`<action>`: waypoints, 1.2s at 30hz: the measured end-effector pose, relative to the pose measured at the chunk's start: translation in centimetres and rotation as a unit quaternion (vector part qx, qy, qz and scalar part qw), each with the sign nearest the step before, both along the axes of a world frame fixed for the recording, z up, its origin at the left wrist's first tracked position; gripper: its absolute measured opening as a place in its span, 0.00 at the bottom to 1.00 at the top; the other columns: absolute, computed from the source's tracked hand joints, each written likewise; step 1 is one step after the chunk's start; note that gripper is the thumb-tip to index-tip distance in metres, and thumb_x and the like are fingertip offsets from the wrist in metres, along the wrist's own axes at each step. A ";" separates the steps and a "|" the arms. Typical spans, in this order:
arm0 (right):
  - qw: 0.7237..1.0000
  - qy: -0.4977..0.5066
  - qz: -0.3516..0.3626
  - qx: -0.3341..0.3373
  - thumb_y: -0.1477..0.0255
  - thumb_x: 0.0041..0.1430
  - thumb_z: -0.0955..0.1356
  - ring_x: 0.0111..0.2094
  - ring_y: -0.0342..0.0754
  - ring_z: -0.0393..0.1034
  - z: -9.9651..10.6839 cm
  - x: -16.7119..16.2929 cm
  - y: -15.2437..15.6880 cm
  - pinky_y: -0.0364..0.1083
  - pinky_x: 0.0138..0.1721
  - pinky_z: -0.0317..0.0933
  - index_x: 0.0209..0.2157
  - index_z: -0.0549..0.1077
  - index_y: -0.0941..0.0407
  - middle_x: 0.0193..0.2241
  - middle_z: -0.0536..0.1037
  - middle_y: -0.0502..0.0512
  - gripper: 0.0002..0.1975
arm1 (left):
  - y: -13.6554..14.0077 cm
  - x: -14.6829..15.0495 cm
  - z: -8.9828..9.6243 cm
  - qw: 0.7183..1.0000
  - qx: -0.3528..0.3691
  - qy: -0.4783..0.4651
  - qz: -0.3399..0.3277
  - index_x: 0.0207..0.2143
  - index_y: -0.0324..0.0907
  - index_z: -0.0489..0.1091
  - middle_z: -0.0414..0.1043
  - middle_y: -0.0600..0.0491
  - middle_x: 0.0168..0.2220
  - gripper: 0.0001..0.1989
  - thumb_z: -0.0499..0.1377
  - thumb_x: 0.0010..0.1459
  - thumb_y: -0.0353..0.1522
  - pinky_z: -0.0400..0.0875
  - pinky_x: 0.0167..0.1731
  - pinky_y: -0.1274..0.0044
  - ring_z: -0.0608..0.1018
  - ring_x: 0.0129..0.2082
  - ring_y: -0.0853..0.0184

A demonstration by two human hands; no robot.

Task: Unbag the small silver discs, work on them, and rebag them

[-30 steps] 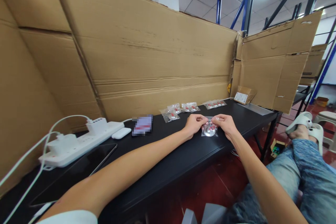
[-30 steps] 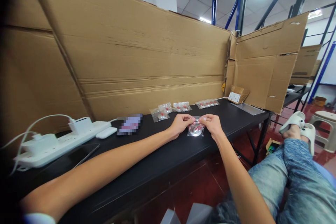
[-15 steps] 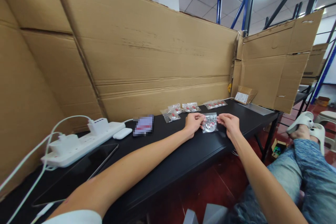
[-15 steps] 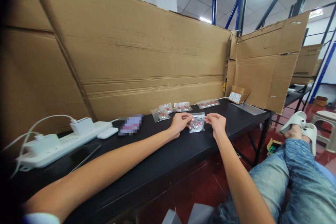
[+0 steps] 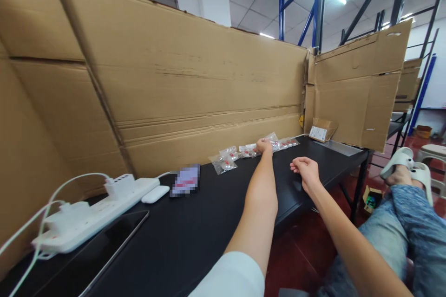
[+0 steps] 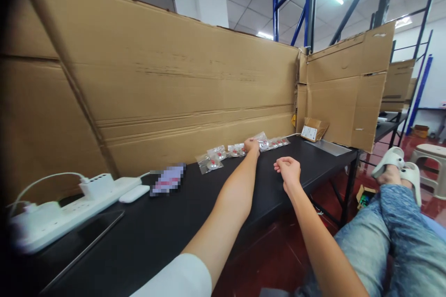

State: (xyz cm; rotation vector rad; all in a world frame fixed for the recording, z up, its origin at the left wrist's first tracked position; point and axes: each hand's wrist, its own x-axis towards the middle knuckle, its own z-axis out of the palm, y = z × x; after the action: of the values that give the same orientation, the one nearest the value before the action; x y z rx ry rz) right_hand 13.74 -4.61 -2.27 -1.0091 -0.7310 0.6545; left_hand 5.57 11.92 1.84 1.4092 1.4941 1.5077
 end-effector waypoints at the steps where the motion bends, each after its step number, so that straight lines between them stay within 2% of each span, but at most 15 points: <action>1: 1.000 -0.003 0.000 -0.001 0.73 0.38 0.71 0.20 0.44 0.71 0.0 0.0 0.0 0.41 0.20 0.62 0.22 0.73 0.59 0.19 0.77 0.57 0.05 | 0.3 0.4 -0.3 1.000 0.001 0.004 0.001 0.30 0.40 0.72 0.77 0.43 0.34 0.06 0.56 0.54 0.26 0.69 0.40 0.72 0.79 0.40 0.59; 6: 1.000 -0.016 0.009 -0.010 0.74 0.39 0.71 0.20 0.43 0.70 0.1 -0.1 0.0 0.40 0.21 0.62 0.23 0.73 0.59 0.19 0.77 0.56 0.05 | 1.4 1.4 -1.8 0.998 0.035 0.044 -0.002 0.45 0.34 0.70 0.71 0.34 0.49 0.14 0.55 0.55 0.25 0.63 0.52 0.66 0.71 0.54 0.55; 9: 1.000 -0.022 0.012 -0.012 0.74 0.39 0.71 0.20 0.43 0.70 0.3 -0.2 -0.1 0.40 0.21 0.61 0.23 0.73 0.59 0.19 0.77 0.56 0.05 | 1.3 1.3 -2.0 0.993 0.082 0.083 -0.020 0.50 0.33 0.68 0.66 0.34 0.55 0.19 0.54 0.56 0.24 0.57 0.57 0.66 0.65 0.59 0.55; 10: 1.000 -0.023 0.011 -0.013 0.74 0.39 0.71 0.20 0.43 0.70 0.3 -0.2 -0.2 0.40 0.21 0.61 0.23 0.73 0.59 0.19 0.77 0.56 0.05 | 1.2 1.1 -1.9 0.986 0.111 0.121 -0.033 0.50 0.33 0.68 0.66 0.34 0.55 0.18 0.53 0.56 0.23 0.55 0.58 0.67 0.63 0.60 0.56; 12: 1.000 -0.025 0.007 -0.014 0.74 0.39 0.71 0.19 0.42 0.69 0.4 -0.2 -0.2 0.40 0.20 0.61 0.23 0.73 0.59 0.19 0.77 0.55 0.05 | 0.9 0.7 -1.8 0.954 0.164 0.242 -0.062 0.48 0.33 0.70 0.67 0.35 0.53 0.17 0.51 0.57 0.22 0.53 0.59 0.68 0.62 0.61 0.56; 15: 0.999 -0.030 0.012 -0.016 0.73 0.39 0.71 0.19 0.42 0.69 0.4 -0.2 -0.2 0.39 0.20 0.61 0.23 0.73 0.60 0.18 0.77 0.55 0.06 | 0.4 0.1 -1.9 0.901 0.181 0.383 -0.090 0.44 0.32 0.72 0.71 0.36 0.48 0.15 0.50 0.58 0.23 0.57 0.57 0.66 0.65 0.57 0.54; 20: 0.999 -0.035 0.023 -0.018 0.74 0.39 0.72 0.19 0.42 0.69 0.4 -0.2 -0.3 0.39 0.20 0.60 0.23 0.73 0.60 0.19 0.77 0.55 0.06 | -0.6 0.1 -2.9 0.864 0.167 0.456 -0.135 0.43 0.33 0.74 0.71 0.35 0.47 0.15 0.51 0.61 0.31 0.61 0.54 0.65 0.69 0.53 0.52; 27: 0.999 -0.037 0.028 -0.018 0.74 0.40 0.71 0.18 0.41 0.68 0.6 -0.4 -0.3 0.39 0.20 0.60 0.23 0.72 0.60 0.18 0.77 0.54 0.06 | -0.3 0.3 -3.4 0.832 0.152 0.502 -0.180 0.53 0.36 0.68 0.69 0.40 0.53 0.23 0.51 0.61 0.39 0.62 0.53 0.69 0.69 0.54 0.55; 30: 0.999 -0.042 0.030 -0.017 0.73 0.40 0.71 0.18 0.41 0.68 0.6 -0.3 -0.3 0.39 0.20 0.60 0.23 0.73 0.59 0.18 0.77 0.54 0.06 | -0.5 0.3 -3.1 0.829 0.154 0.507 -0.177 0.55 0.37 0.67 0.67 0.41 0.55 0.23 0.50 0.63 0.40 0.60 0.54 0.69 0.67 0.55 0.56; 32: 0.998 -0.047 0.030 -0.018 0.73 0.40 0.71 0.19 0.41 0.68 0.5 -0.3 -0.3 0.39 0.20 0.60 0.23 0.73 0.59 0.18 0.77 0.54 0.06 | -0.8 0.1 -2.8 0.834 0.164 0.505 -0.153 0.53 0.36 0.68 0.67 0.40 0.54 0.21 0.48 0.64 0.37 0.58 0.55 0.67 0.66 0.56 0.54; 36: 0.998 -0.058 0.029 -0.023 0.74 0.40 0.71 0.19 0.42 0.69 0.5 -0.3 -0.4 0.39 0.20 0.60 0.23 0.73 0.59 0.18 0.77 0.55 0.05 | -1.5 -1.1 -2.0 0.858 0.167 0.485 -0.004 0.48 0.33 0.70 0.67 0.36 0.50 0.17 0.49 0.61 0.30 0.55 0.54 0.63 0.63 0.55 0.50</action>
State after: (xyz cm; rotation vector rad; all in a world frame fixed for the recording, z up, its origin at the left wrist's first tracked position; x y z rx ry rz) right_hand 13.49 -4.97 -1.80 -1.0789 -0.8525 0.6691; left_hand 4.45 10.41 -0.17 2.6311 1.7789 1.0850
